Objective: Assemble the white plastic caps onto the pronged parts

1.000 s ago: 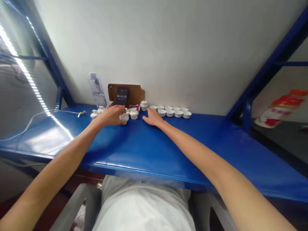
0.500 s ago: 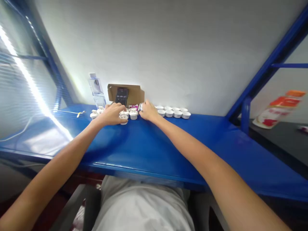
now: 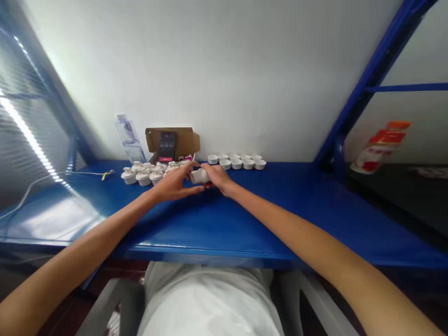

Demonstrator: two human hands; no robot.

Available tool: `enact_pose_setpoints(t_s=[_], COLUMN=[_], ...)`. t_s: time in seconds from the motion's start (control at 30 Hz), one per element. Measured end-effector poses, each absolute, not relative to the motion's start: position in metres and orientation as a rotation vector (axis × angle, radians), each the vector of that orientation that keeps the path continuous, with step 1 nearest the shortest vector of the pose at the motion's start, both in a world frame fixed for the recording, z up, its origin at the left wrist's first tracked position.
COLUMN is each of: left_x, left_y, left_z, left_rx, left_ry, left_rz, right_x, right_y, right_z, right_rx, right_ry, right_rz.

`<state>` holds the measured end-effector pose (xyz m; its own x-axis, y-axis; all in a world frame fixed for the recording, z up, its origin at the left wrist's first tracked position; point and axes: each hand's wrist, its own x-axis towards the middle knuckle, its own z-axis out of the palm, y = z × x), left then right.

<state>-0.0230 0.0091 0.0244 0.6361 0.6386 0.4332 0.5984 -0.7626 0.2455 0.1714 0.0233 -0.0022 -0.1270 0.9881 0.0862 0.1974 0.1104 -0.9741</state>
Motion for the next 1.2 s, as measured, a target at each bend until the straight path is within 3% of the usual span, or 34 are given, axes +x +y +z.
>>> enact_pose_setpoints(t_s=[0.33, 0.77, 0.87, 1.03, 1.2], left_x=[-0.022, -0.025, -0.031, -0.032, -0.031], left_y=[0.013, 0.007, 0.013, 0.024, 0.025], left_z=[0.022, 0.045, 0.044, 0.035, 0.039], left_rx=[3.123, 2.608, 2.239, 1.875, 1.647], left_ry=[0.831, 1.052, 1.102, 1.148, 1.054], left_rz=[0.761, 1.097, 1.126, 1.018, 1.046], right_x=[0.178, 0.165, 0.172, 0.188, 0.206], right_y=[0.023, 0.021, 0.019, 0.019, 0.034], right_z=[0.002, -0.003, 0.003, 0.011, -0.002], right_rx=[-1.182, -0.823, -0.762, -0.777, -1.074], right_ry=[-1.412, -1.259, -1.526, -2.144, -2.185], right_rz=[1.565, 1.448, 1.174, 0.297, -0.174])
